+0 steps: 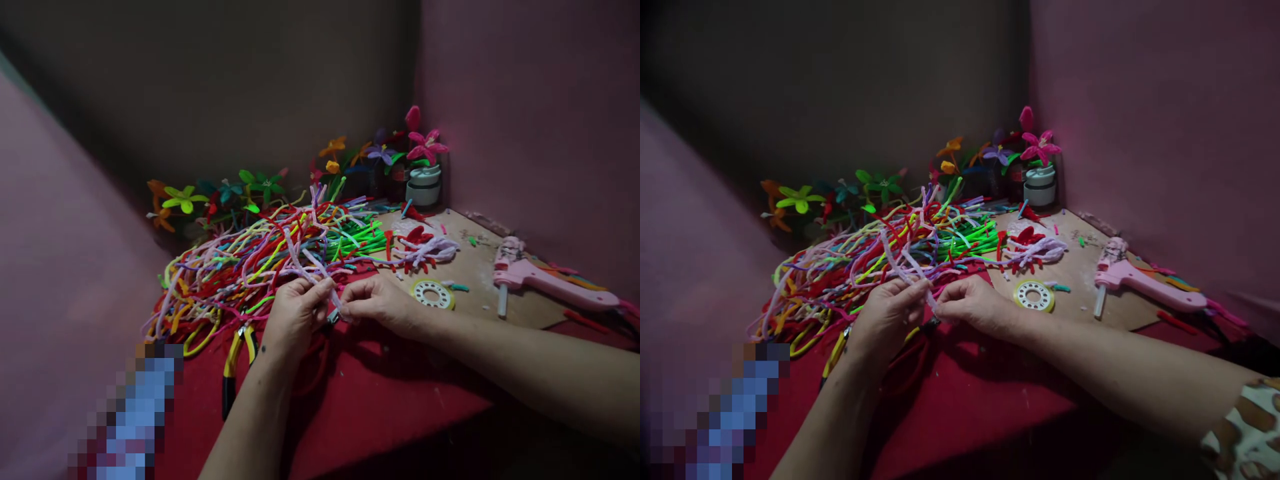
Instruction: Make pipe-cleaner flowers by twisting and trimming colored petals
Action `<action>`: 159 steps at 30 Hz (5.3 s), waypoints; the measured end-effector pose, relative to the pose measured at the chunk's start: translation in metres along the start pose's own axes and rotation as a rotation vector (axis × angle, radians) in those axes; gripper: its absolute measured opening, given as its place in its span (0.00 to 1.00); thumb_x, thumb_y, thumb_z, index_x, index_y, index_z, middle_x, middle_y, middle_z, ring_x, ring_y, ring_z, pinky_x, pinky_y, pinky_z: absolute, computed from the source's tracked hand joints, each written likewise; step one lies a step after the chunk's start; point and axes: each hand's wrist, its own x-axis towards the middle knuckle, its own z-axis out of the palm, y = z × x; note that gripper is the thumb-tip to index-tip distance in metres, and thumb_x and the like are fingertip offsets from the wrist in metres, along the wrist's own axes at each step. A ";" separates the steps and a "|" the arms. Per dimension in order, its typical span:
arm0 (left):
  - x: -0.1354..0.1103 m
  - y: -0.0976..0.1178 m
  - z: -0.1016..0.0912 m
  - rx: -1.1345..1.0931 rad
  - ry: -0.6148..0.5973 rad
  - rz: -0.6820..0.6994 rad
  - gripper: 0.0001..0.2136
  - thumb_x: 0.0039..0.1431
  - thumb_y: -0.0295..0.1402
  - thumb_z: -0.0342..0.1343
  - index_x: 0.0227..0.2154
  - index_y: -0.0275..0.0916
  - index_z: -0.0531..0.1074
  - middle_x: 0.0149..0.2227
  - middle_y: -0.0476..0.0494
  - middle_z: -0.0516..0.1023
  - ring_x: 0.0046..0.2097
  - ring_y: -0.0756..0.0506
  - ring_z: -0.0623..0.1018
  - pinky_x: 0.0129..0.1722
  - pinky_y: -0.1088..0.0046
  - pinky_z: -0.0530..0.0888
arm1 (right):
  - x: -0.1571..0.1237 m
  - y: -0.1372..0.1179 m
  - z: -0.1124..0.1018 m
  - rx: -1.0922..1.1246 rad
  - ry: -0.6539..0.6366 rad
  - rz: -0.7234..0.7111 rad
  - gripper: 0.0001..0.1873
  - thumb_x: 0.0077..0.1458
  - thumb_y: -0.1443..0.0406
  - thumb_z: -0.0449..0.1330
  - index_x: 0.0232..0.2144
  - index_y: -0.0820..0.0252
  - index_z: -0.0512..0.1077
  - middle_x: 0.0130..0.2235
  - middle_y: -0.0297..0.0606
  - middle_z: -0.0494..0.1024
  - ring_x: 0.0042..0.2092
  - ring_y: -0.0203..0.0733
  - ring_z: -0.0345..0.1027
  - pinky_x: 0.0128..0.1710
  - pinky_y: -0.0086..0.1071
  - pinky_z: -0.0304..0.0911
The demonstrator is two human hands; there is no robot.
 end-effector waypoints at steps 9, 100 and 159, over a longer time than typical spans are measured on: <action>-0.003 0.002 0.006 0.169 -0.015 0.002 0.11 0.44 0.36 0.60 0.21 0.34 0.66 0.13 0.55 0.60 0.16 0.58 0.56 0.15 0.81 0.51 | 0.005 0.005 -0.002 0.300 -0.009 0.109 0.09 0.39 0.65 0.62 0.19 0.67 0.68 0.14 0.29 0.63 0.14 0.24 0.46 0.15 0.23 0.38; -0.014 0.014 0.009 0.672 -0.143 0.252 0.07 0.54 0.35 0.49 0.24 0.38 0.62 0.24 0.52 0.65 0.27 0.52 0.66 0.29 0.77 0.64 | -0.005 -0.001 -0.006 -0.575 0.222 -0.569 0.06 0.47 0.70 0.54 0.20 0.64 0.67 0.22 0.34 0.67 0.25 0.31 0.58 0.27 0.26 0.53; -0.018 0.015 0.011 0.603 0.020 0.064 0.11 0.50 0.38 0.52 0.20 0.36 0.64 0.14 0.54 0.62 0.16 0.56 0.59 0.15 0.81 0.56 | 0.002 -0.008 -0.012 -0.464 0.095 -0.225 0.10 0.47 0.66 0.56 0.20 0.67 0.72 0.18 0.32 0.66 0.22 0.28 0.54 0.23 0.25 0.50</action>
